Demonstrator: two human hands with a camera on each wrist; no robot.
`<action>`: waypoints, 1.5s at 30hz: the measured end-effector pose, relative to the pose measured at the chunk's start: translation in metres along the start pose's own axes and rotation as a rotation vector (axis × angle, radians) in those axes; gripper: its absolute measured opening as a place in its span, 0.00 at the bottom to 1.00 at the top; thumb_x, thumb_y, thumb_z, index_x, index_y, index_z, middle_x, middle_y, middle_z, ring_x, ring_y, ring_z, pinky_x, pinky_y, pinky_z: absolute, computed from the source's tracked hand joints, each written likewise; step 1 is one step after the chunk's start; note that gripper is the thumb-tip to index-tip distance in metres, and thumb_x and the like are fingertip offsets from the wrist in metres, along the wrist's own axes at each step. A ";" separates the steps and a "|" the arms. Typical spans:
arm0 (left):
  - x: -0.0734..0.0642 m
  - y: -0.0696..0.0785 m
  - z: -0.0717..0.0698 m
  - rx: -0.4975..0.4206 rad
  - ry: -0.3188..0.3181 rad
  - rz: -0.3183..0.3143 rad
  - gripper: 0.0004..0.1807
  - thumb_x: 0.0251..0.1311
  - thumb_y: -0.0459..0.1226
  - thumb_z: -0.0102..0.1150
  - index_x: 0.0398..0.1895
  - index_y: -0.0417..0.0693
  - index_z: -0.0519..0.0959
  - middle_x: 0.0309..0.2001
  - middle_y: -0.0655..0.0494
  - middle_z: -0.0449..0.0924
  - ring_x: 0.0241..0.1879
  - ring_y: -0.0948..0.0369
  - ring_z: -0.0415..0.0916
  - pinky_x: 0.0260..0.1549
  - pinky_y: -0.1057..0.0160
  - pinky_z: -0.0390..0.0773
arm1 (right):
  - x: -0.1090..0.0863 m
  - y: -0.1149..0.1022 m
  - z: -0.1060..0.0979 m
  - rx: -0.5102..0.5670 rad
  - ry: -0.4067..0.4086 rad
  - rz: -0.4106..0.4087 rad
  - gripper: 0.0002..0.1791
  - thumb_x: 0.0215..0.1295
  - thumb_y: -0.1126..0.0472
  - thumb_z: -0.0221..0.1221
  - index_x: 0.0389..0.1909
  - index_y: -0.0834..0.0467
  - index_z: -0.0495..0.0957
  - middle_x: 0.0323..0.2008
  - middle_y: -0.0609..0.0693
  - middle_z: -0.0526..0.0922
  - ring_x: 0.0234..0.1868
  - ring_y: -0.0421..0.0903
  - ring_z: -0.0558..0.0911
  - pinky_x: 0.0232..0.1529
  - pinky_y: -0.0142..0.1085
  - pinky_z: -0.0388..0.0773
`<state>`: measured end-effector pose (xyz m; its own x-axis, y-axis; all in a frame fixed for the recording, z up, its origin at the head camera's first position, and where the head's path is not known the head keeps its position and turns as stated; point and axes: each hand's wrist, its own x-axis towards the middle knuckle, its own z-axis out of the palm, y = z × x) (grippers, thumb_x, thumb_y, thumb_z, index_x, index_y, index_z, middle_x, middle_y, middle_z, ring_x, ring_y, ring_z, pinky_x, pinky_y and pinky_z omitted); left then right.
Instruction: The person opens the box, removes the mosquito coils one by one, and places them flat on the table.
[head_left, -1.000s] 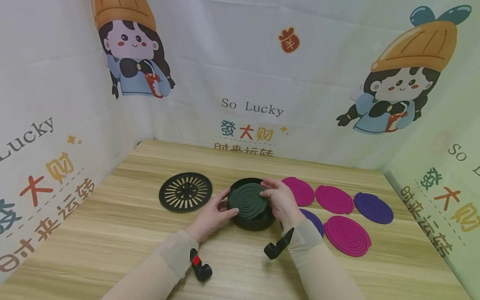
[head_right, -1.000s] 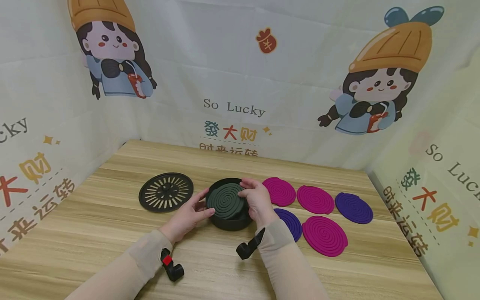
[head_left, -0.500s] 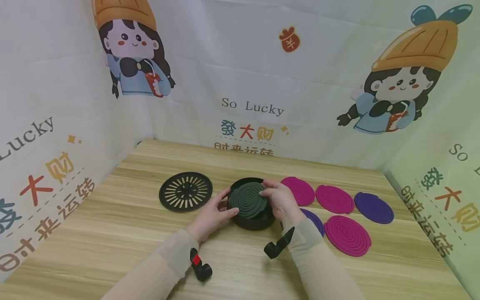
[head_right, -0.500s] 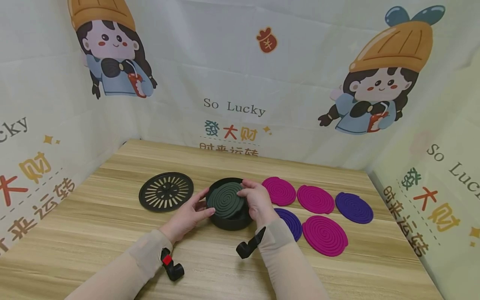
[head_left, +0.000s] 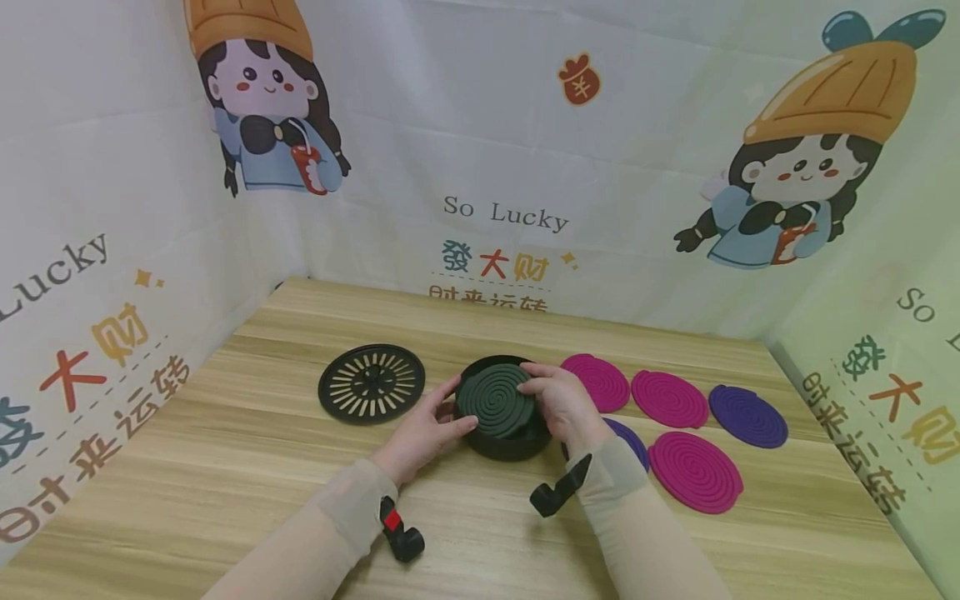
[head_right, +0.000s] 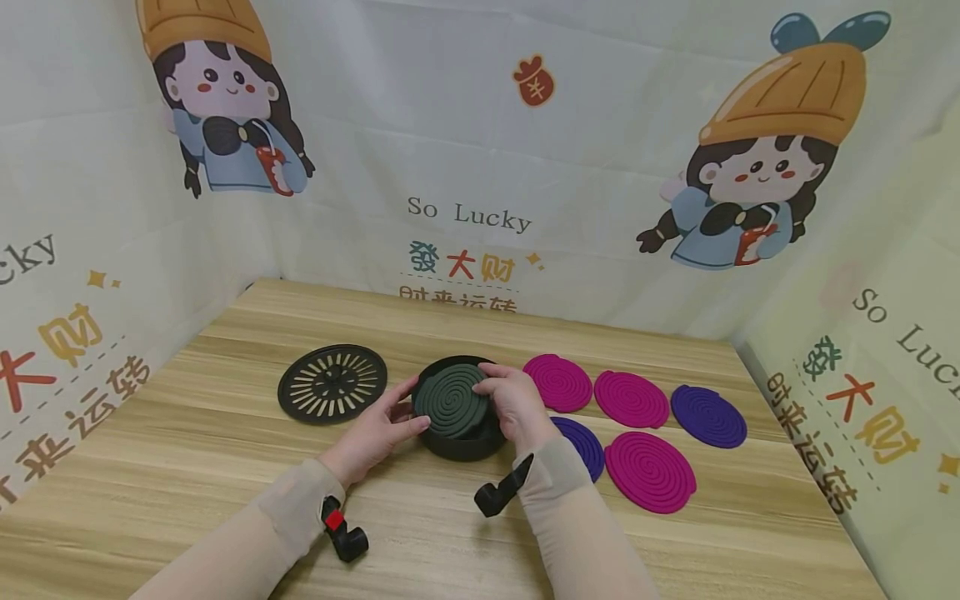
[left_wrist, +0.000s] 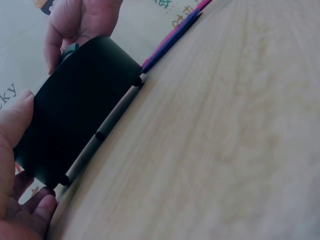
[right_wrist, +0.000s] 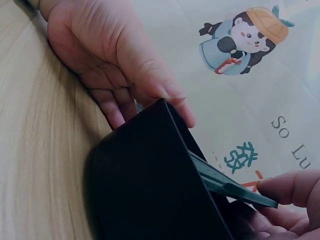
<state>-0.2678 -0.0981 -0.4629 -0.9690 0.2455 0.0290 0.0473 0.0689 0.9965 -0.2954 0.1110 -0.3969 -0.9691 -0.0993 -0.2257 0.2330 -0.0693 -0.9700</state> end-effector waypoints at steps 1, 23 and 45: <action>0.000 0.000 0.000 -0.001 -0.001 0.000 0.44 0.59 0.38 0.66 0.76 0.50 0.53 0.65 0.41 0.66 0.63 0.48 0.67 0.52 0.57 0.74 | -0.001 -0.001 0.000 -0.009 -0.001 0.003 0.28 0.61 0.77 0.51 0.65 0.66 0.68 0.64 0.61 0.68 0.53 0.47 0.74 0.42 0.28 0.75; -0.005 0.009 0.002 -0.006 0.006 -0.020 0.43 0.60 0.35 0.65 0.76 0.49 0.53 0.66 0.38 0.64 0.64 0.46 0.65 0.55 0.53 0.72 | -0.008 -0.002 -0.002 -0.022 0.007 -0.030 0.31 0.60 0.78 0.51 0.67 0.66 0.64 0.53 0.64 0.72 0.29 0.44 0.81 0.28 0.34 0.80; 0.001 -0.001 0.000 -0.031 0.004 -0.022 0.44 0.59 0.36 0.66 0.76 0.51 0.54 0.66 0.40 0.64 0.64 0.48 0.65 0.53 0.57 0.73 | -0.018 -0.003 -0.049 0.225 -0.051 -0.077 0.31 0.68 0.75 0.45 0.72 0.67 0.53 0.41 0.45 0.79 0.34 0.35 0.82 0.34 0.28 0.78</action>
<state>-0.2691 -0.0983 -0.4637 -0.9706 0.2404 0.0072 0.0183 0.0440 0.9989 -0.2824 0.1611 -0.3941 -0.9808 -0.1345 -0.1411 0.1758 -0.2976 -0.9384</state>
